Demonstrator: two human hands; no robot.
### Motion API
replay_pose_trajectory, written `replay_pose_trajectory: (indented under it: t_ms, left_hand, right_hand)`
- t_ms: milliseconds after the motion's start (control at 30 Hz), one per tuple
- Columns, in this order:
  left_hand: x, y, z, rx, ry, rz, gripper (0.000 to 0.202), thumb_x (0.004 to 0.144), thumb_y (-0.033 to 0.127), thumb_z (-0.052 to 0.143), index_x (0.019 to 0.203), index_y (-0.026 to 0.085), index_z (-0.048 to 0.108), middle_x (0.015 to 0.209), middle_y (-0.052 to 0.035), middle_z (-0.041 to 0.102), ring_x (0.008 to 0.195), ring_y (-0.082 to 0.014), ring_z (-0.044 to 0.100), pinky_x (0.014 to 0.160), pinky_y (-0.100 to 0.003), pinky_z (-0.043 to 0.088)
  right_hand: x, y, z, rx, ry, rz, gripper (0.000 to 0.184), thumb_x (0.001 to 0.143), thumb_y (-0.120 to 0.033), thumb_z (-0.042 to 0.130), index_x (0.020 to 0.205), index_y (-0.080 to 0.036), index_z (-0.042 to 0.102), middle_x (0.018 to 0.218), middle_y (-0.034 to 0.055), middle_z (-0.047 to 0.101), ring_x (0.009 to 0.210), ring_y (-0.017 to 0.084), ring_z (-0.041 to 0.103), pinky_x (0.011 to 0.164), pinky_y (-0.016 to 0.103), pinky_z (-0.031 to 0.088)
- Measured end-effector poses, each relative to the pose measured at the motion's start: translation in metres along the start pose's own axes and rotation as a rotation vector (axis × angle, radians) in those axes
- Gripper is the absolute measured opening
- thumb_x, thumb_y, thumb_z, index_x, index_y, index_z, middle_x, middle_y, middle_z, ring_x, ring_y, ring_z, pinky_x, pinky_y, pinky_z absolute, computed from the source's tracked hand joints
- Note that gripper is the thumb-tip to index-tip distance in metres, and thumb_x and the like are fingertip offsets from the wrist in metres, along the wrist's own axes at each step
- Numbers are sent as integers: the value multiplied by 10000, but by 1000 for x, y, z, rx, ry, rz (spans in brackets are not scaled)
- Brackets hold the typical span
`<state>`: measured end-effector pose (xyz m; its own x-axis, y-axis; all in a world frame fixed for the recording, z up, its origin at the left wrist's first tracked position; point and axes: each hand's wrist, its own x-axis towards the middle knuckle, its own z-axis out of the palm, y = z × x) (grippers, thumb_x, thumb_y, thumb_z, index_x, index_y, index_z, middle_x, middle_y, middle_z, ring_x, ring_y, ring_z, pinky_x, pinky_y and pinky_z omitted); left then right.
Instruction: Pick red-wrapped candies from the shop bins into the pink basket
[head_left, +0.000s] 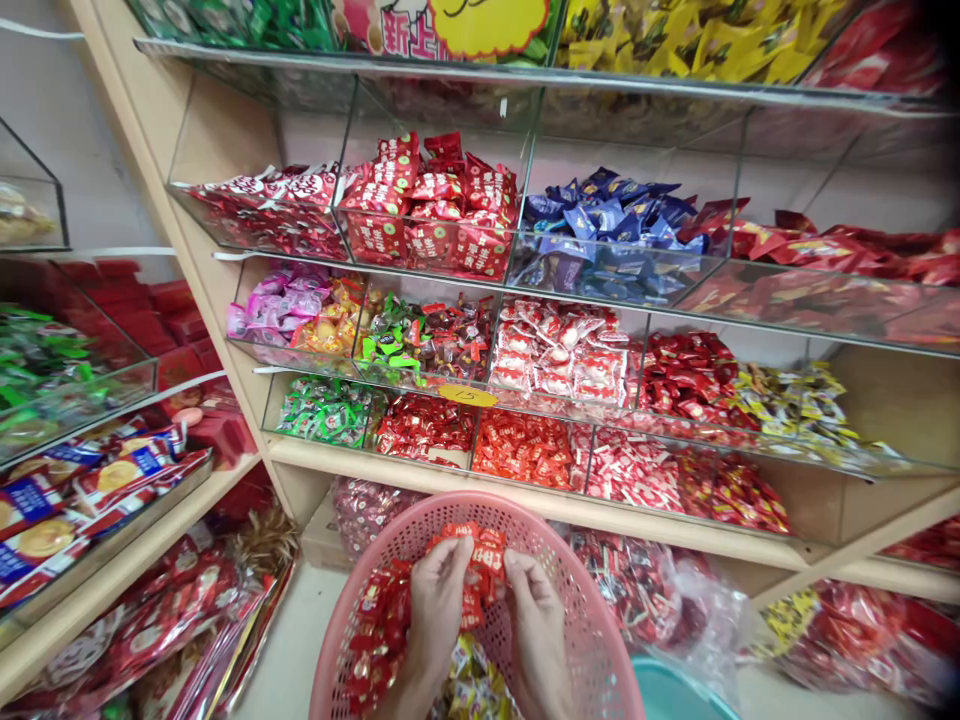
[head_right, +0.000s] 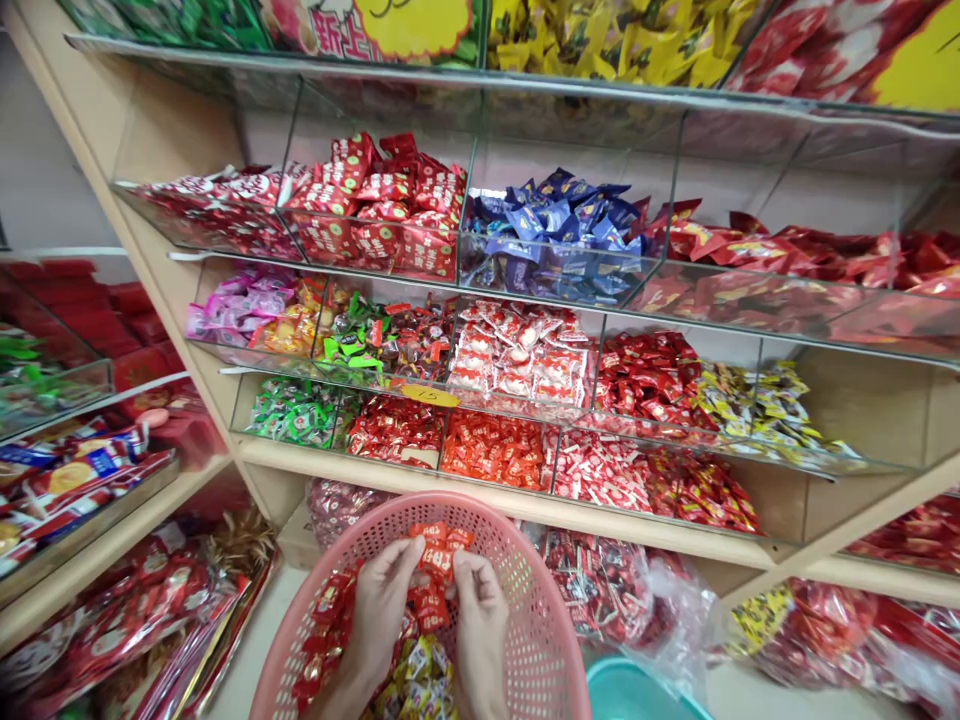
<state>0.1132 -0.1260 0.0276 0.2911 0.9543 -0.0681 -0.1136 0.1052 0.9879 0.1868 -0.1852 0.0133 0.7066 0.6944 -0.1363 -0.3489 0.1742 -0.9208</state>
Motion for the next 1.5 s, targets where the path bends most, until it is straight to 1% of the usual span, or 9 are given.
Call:
replay_pose_trajectory:
  t_ms: [200, 400, 633, 700, 800, 900, 1033, 1167, 1500]
  left_hand:
    - [-13, -25, -13, 79, -54, -117, 360, 678, 522, 559, 623, 166, 570, 519, 19, 559, 489, -128, 523, 462, -201, 407]
    - [-18, -30, -11, 103, -92, -139, 354, 694, 515, 545, 605, 172, 551, 492, 22, 557, 482, -127, 532, 454, -193, 393]
    - [-17, -37, -12, 61, -102, -170, 319, 692, 469, 577, 628, 156, 577, 503, 10, 575, 500, -131, 558, 445, -189, 391]
    - [-15, -41, -13, 26, -110, -226, 324, 694, 470, 577, 690, 147, 603, 505, 4, 589, 488, -130, 564, 438, -189, 393]
    - [-7, -36, -21, -36, -123, -279, 386, 687, 479, 580, 869, 141, 626, 689, -36, 662, 566, -149, 614, 466, -210, 443]
    - [12, -17, -45, -71, -43, -178, 427, 694, 461, 580, 995, 158, 601, 901, -69, 667, 714, -158, 640, 601, -248, 502]
    - [42, 8, -95, -108, 188, -43, 421, 638, 413, 637, 958, 140, 614, 837, -65, 680, 699, -132, 637, 633, -233, 501]
    - [59, 10, -128, -121, 350, 10, 366, 631, 345, 636, 922, 124, 621, 816, -71, 682, 678, -129, 638, 606, -229, 505]
    - [72, -28, -128, 223, 362, 192, 295, 662, 362, 564, 829, 134, 650, 843, -80, 694, 817, -194, 637, 754, -304, 504]
  right_hand:
    - [-12, 23, -33, -82, -123, 169, 336, 633, -471, 646, 763, -164, 607, 557, -15, 549, 509, 119, 494, 494, 229, 403]
    - [-13, 44, -43, -113, -102, 141, 342, 571, -507, 672, 619, -172, 623, 540, 2, 571, 502, 136, 513, 496, 251, 414]
    - [-12, 42, -44, -95, -103, 150, 336, 557, -496, 688, 630, -173, 631, 525, -5, 558, 497, 135, 500, 507, 256, 399]
    - [-13, 37, -42, -101, -106, 170, 332, 568, -493, 683, 616, -171, 618, 515, -12, 545, 480, 120, 473, 491, 240, 376]
    - [-7, 25, -39, -132, -130, 223, 319, 600, -475, 668, 597, -166, 587, 494, -28, 514, 455, 93, 417, 465, 216, 330]
    - [9, 14, -45, -187, -142, 216, 307, 619, -450, 662, 590, -161, 562, 512, -29, 516, 477, 86, 409, 479, 205, 313]
    - [36, 13, -61, -318, -128, 186, 347, 599, -475, 656, 555, -162, 515, 514, -22, 513, 487, 93, 416, 491, 214, 310]
    - [55, 20, -65, -387, -125, 151, 370, 584, -495, 636, 512, -172, 470, 457, -44, 442, 436, 81, 358, 456, 220, 272]
    - [79, 52, -57, -434, -86, 196, 334, 540, -489, 610, 512, -181, 482, 413, -60, 426, 384, 75, 360, 421, 220, 288]
